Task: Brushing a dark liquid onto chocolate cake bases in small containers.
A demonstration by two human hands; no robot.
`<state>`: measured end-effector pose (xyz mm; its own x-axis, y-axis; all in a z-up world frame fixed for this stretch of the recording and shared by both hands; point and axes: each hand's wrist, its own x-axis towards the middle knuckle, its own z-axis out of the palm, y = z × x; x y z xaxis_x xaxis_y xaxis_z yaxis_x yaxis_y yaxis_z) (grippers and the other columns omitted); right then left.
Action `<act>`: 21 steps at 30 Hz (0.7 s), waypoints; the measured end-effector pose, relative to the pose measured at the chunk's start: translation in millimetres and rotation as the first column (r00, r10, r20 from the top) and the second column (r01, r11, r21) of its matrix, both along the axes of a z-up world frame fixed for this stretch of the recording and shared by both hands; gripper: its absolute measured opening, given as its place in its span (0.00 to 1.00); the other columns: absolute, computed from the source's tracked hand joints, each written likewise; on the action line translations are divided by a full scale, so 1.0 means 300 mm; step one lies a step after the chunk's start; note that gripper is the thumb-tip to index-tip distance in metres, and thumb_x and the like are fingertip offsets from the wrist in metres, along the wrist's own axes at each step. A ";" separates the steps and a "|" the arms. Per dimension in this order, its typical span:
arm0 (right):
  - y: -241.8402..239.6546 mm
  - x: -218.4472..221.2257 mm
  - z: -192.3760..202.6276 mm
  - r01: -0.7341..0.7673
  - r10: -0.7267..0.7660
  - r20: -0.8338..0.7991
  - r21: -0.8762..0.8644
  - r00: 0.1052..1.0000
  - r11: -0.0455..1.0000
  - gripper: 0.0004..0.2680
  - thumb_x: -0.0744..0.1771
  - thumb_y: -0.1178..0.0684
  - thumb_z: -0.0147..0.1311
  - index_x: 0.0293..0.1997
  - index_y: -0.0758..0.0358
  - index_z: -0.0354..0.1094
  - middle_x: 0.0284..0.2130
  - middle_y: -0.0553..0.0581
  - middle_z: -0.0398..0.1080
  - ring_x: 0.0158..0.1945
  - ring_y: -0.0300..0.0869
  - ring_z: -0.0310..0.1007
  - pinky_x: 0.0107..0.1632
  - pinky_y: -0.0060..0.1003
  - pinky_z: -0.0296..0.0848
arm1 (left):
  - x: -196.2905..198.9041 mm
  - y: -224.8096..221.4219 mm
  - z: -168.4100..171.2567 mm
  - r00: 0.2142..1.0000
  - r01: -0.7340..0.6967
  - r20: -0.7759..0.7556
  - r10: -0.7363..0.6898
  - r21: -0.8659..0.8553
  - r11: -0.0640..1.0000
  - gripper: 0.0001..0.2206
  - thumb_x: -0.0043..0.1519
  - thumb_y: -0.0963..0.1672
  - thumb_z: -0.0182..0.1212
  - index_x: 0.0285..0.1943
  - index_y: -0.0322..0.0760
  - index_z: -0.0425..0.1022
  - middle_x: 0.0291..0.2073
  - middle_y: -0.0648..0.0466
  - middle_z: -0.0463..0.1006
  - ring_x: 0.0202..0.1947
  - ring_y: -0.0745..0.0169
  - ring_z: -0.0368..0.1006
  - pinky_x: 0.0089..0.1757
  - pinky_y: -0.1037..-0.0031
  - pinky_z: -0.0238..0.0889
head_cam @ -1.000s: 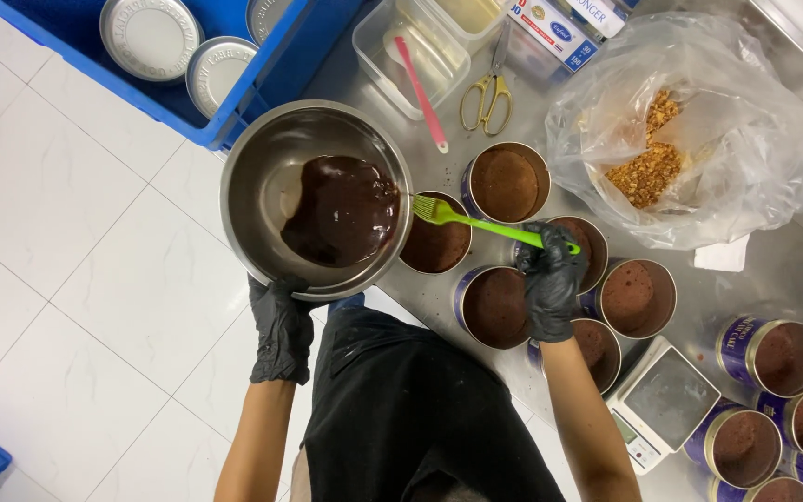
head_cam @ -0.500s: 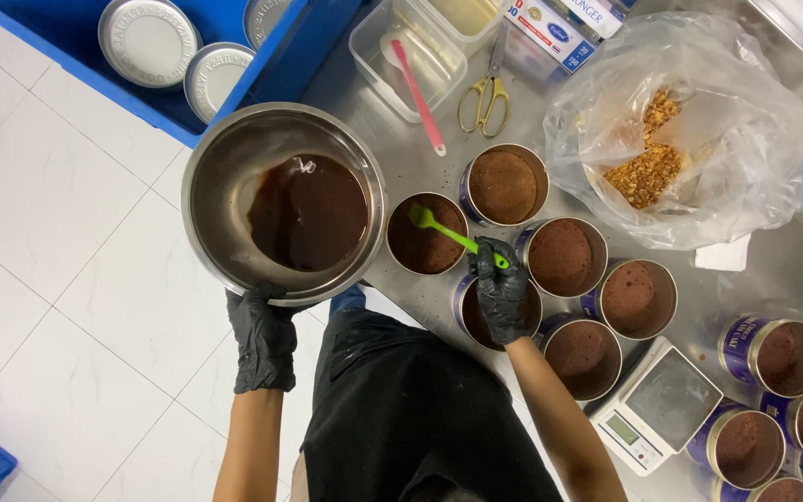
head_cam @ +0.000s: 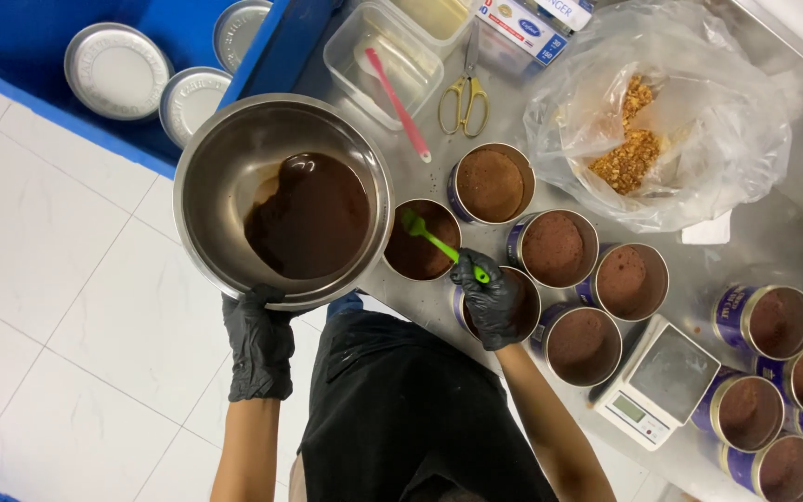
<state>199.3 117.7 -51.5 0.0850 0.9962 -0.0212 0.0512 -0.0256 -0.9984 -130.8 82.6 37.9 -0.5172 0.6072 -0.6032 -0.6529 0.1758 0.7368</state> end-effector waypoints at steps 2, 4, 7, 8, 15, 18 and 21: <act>-0.011 -0.012 0.013 0.018 -0.019 0.062 0.013 0.998 1.000 0.08 0.69 0.60 0.58 0.53 0.71 0.73 0.33 0.55 0.76 0.35 0.36 0.75 0.41 0.32 0.76 | -0.029 0.037 -0.021 0.999 0.040 0.007 -0.040 0.009 0.999 0.21 0.57 0.34 0.51 0.61 0.35 0.64 0.44 0.48 0.75 0.38 0.55 0.77 0.37 0.65 0.79; -0.024 -0.021 -0.006 0.032 -0.035 0.116 0.024 0.993 0.999 0.08 0.68 0.61 0.59 0.52 0.71 0.73 0.33 0.56 0.77 0.35 0.37 0.76 0.40 0.33 0.76 | -0.067 0.075 -0.033 0.997 0.078 0.005 -0.078 0.017 0.997 0.21 0.57 0.34 0.51 0.61 0.34 0.64 0.45 0.47 0.75 0.39 0.54 0.77 0.37 0.65 0.78; -0.049 -0.037 -0.034 0.101 -0.130 0.210 0.145 0.969 0.984 0.07 0.68 0.61 0.60 0.51 0.70 0.74 0.35 0.57 0.78 0.36 0.38 0.78 0.39 0.32 0.77 | -0.127 0.141 -0.029 0.984 0.176 0.015 -0.176 -0.016 0.984 0.22 0.56 0.34 0.50 0.61 0.36 0.66 0.43 0.46 0.75 0.38 0.53 0.77 0.36 0.64 0.79; -0.055 -0.052 -0.022 0.121 -0.188 0.328 0.214 0.926 0.969 0.07 0.68 0.61 0.61 0.50 0.69 0.74 0.35 0.57 0.78 0.35 0.39 0.78 0.38 0.33 0.77 | -0.142 0.166 -0.024 0.977 0.212 0.022 -0.211 -0.022 0.977 0.22 0.55 0.34 0.50 0.61 0.36 0.66 0.43 0.47 0.75 0.38 0.52 0.77 0.36 0.64 0.79; -0.126 -0.187 0.065 0.139 -0.450 0.772 0.437 0.449 0.889 0.03 0.66 0.57 0.65 0.41 0.63 0.77 0.28 0.60 0.75 0.26 0.51 0.75 0.31 0.43 0.72 | -0.239 0.346 -0.008 0.912 0.409 0.044 -0.409 0.004 0.913 0.23 0.53 0.34 0.52 0.60 0.36 0.66 0.42 0.47 0.73 0.37 0.50 0.75 0.35 0.59 0.80; -0.151 -0.245 0.147 0.151 -0.417 0.814 0.390 0.404 0.908 0.02 0.66 0.57 0.64 0.39 0.61 0.78 0.25 0.59 0.74 0.23 0.52 0.72 0.28 0.45 0.70 | -0.244 0.383 0.009 0.896 0.432 0.071 -0.437 0.083 0.898 0.27 0.51 0.33 0.52 0.63 0.40 0.67 0.47 0.49 0.75 0.42 0.54 0.77 0.41 0.64 0.81; -0.176 -0.264 0.117 0.221 -0.399 0.805 0.334 0.438 0.916 0.03 0.66 0.55 0.64 0.38 0.60 0.78 0.24 0.59 0.73 0.24 0.53 0.73 0.28 0.44 0.70 | -0.241 0.409 -0.015 0.887 0.458 0.048 -0.459 0.025 0.889 0.26 0.52 0.33 0.53 0.61 0.39 0.66 0.44 0.48 0.74 0.38 0.50 0.76 0.35 0.63 0.77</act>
<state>119.9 65.0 -16.2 0.2760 0.8782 0.3907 0.8865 -0.0756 -0.4565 -203.0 205.4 33.3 -0.1486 0.7768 -0.6119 -0.5383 0.4555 0.7090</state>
